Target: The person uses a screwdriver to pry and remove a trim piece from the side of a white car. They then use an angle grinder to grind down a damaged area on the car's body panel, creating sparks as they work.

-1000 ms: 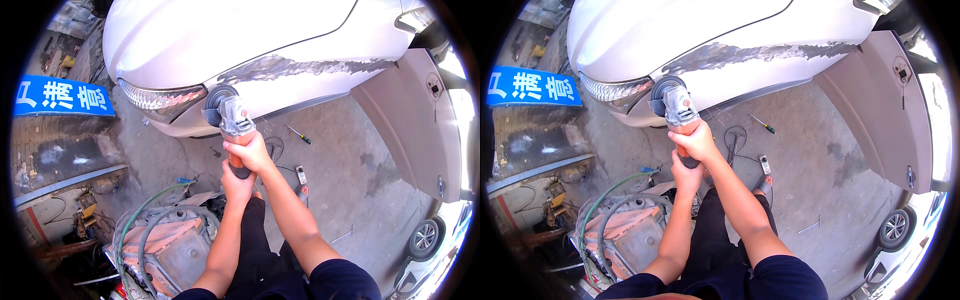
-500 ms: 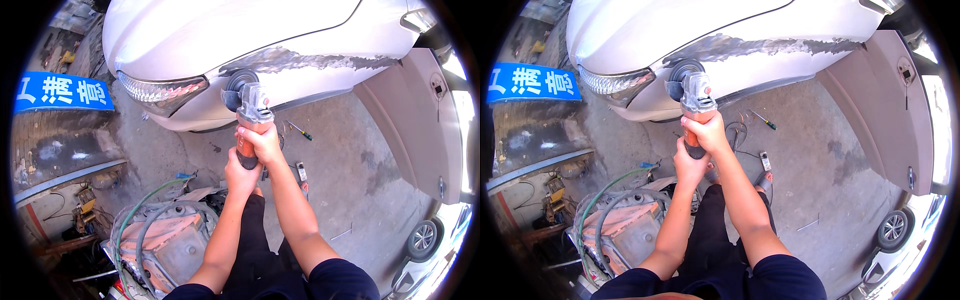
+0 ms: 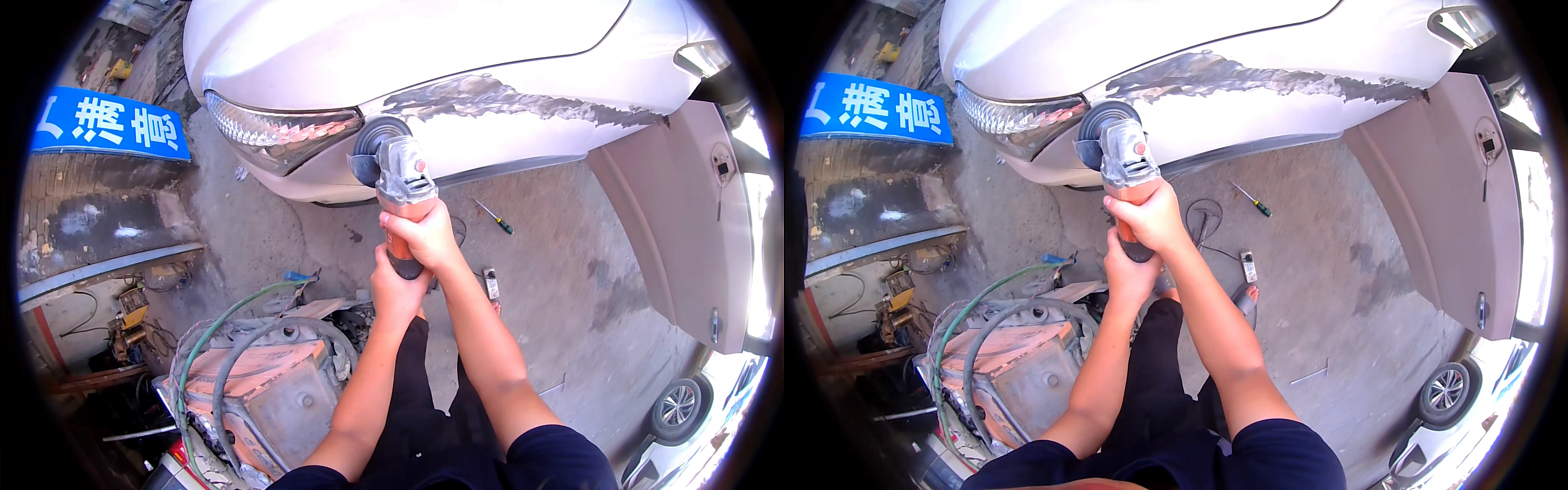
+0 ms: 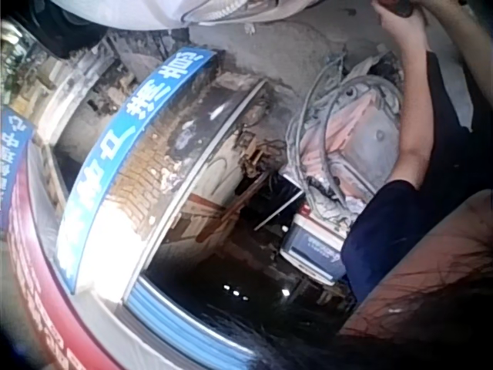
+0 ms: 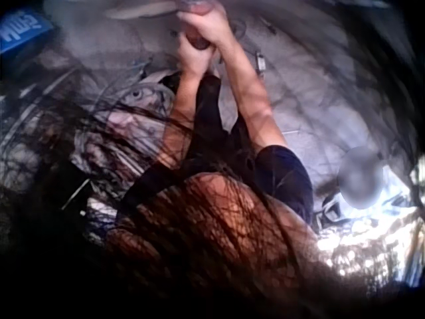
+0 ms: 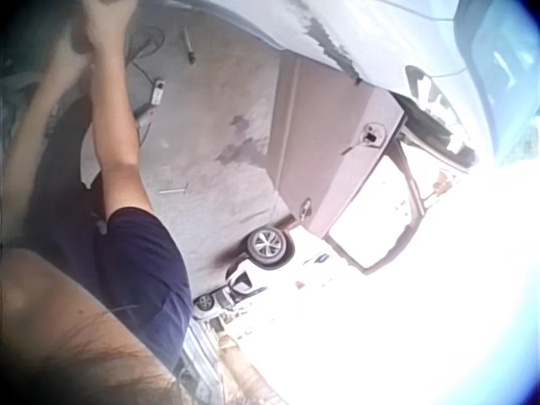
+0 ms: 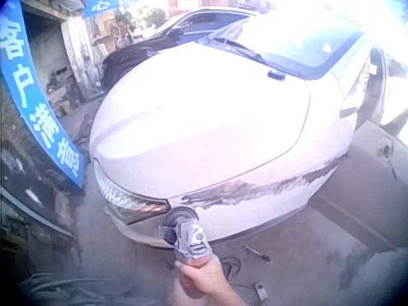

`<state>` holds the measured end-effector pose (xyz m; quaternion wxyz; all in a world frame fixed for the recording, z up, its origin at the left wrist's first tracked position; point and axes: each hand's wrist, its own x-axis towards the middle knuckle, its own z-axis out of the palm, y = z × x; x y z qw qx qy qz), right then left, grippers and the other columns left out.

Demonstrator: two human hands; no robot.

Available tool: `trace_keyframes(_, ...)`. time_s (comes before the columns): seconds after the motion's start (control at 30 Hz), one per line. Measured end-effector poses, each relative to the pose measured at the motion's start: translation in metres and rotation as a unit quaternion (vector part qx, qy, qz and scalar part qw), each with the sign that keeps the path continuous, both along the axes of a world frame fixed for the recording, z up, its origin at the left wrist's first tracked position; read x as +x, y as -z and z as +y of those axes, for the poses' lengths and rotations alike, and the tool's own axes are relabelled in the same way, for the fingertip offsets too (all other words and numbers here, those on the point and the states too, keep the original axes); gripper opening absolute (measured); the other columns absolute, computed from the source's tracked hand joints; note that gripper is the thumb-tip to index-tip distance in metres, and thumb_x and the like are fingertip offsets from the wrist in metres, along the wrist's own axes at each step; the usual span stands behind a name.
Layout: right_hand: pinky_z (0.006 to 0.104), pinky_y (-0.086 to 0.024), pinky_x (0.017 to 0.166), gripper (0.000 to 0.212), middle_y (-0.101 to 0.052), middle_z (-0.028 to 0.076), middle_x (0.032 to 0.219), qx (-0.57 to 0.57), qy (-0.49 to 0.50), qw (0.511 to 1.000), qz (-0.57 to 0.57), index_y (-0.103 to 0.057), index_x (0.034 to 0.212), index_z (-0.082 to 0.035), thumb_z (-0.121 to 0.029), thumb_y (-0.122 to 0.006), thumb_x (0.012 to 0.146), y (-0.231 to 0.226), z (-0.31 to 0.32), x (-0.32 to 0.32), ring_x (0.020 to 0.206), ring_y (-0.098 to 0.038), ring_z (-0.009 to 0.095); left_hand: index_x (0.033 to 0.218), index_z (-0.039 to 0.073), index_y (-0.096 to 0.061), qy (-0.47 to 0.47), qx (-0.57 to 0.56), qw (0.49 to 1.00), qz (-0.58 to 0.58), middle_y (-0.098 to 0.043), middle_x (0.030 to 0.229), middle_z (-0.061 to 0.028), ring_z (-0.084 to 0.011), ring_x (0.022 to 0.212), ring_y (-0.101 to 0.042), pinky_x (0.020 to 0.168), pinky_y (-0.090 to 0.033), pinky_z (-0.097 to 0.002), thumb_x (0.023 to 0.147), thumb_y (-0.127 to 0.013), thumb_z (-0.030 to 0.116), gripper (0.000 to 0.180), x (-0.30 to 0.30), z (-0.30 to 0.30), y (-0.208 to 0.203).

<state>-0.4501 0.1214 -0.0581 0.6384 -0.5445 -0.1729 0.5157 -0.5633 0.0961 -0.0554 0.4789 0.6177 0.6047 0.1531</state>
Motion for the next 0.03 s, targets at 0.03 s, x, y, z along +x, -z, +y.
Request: trace_keyframes(0.03,0.0307,-0.053,0.075,0.036,-0.070,0.004,0.092,-0.012,-0.009,1.000,-0.002,-0.066,0.104,0.001,-0.016,-0.080,0.076,-0.0018,0.0008,0.0016,0.080,-0.063,0.011,0.122,0.003,-0.049,-0.001,0.000,1.000,0.002,-0.072,0.100,-0.0217,-0.0362,0.092,-0.073,0.078,-0.056,-0.0422,0.072,-0.084,0.028,0.066,-0.0031,0.0005,0.0006)
